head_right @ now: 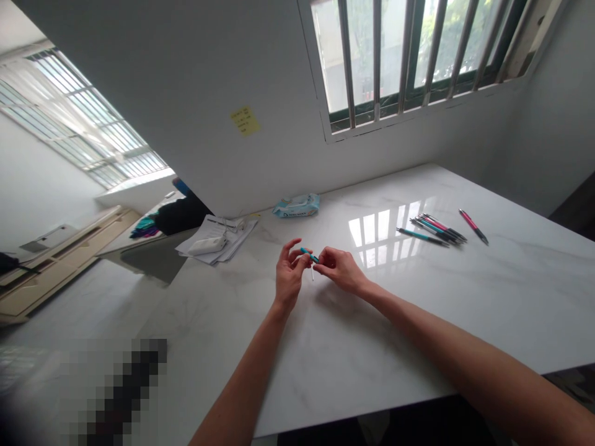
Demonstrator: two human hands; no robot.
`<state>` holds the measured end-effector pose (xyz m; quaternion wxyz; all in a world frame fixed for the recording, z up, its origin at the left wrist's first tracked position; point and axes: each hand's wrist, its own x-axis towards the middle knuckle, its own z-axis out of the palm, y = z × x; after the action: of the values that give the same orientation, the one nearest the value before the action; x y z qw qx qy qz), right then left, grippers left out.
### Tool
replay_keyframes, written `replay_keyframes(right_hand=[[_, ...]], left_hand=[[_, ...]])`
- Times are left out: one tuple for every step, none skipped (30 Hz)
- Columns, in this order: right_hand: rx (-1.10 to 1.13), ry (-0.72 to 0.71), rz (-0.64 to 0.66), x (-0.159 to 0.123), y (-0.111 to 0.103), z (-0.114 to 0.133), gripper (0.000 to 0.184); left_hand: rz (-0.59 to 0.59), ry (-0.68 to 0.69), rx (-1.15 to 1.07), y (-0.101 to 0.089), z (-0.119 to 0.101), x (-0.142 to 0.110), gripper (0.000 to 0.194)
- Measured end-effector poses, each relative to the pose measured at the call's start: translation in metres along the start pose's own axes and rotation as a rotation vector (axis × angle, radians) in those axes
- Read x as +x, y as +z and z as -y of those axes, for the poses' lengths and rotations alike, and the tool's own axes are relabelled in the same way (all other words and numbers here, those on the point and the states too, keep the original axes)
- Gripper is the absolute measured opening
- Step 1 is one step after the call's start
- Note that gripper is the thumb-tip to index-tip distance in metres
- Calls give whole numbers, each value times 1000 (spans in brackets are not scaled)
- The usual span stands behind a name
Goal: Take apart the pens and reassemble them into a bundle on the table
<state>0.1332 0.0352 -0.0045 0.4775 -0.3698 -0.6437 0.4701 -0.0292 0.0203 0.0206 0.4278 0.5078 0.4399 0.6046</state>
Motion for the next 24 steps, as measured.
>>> replay_keyframes(right_hand=[[24, 15, -17, 0, 0, -1, 27], [48, 33, -36, 1, -1, -2, 27], [72, 52, -55, 1, -1, -3, 30], [98, 67, -73, 2, -2, -3, 33], [126, 75, -90, 4, -3, -4, 34], [160, 78, -110, 5, -4, -4, 35], [201, 80, -136, 7, -5, -4, 36], [243, 83, -167, 9, -7, -4, 37], [282, 89, -198, 10, -9, -3, 39], [319, 98, -227, 12, -11, -2, 41], [349, 108, -248, 13, -13, -1, 42], [374, 119, -261, 14, -15, 0, 44], [390, 128, -267, 15, -17, 2, 45], [398, 137, -268, 15, -19, 3, 45], [402, 144, -265, 15, -20, 4, 46], [404, 148, -258, 15, -21, 5, 46], [407, 148, -251, 15, -22, 6, 45], [412, 145, -243, 15, -22, 7, 44], [417, 139, -236, 15, -22, 8, 43], [420, 131, -229, 15, -22, 8, 43], [419, 123, -225, 15, -23, 8, 42], [412, 116, -222, 15, -23, 8, 42], [399, 110, -225, 16, -24, 7, 42], [379, 103, -235, 16, -25, 7, 42]], left_hand=[[-40, 7, 8, -1, 1, 1, 47], [-68, 6, 9, -3, 3, 3, 44], [-82, -8, -2, -5, 4, 4, 42], [-84, -31, -20, -6, 5, 6, 41], [-82, -60, -39, -8, 6, 7, 42], [-81, -88, -54, -9, 7, 8, 42], [-82, -116, -66, -10, 8, 8, 42], [-86, -145, -76, -10, 9, 8, 41], [-83, -181, -89, -9, 9, 7, 40], [-69, -231, -108, -7, 9, 5, 39], [-46, -290, -134, -5, 9, 3, 38], [-20, -351, -166, -2, 8, 0, 38], [1, -407, -201, 2, 7, -3, 37], [11, -454, -237, 5, 6, -6, 36], [12, -490, -272, 8, 5, -8, 34], [7, -518, -304, 11, 3, -11, 32], [0, -539, -330, 13, 2, -13, 30], [-7, -553, -349, 15, 1, -14, 28], [-13, -562, -361, 16, 0, -14, 26], [-19, -566, -367, 16, 0, -14, 24], [-25, -567, -369, 16, 1, -14, 23], [-32, -568, -368, 16, 2, -13, 22], [-40, -568, -366, 15, 3, -13, 22], [-49, -569, -364, 14, 5, -12, 21]])
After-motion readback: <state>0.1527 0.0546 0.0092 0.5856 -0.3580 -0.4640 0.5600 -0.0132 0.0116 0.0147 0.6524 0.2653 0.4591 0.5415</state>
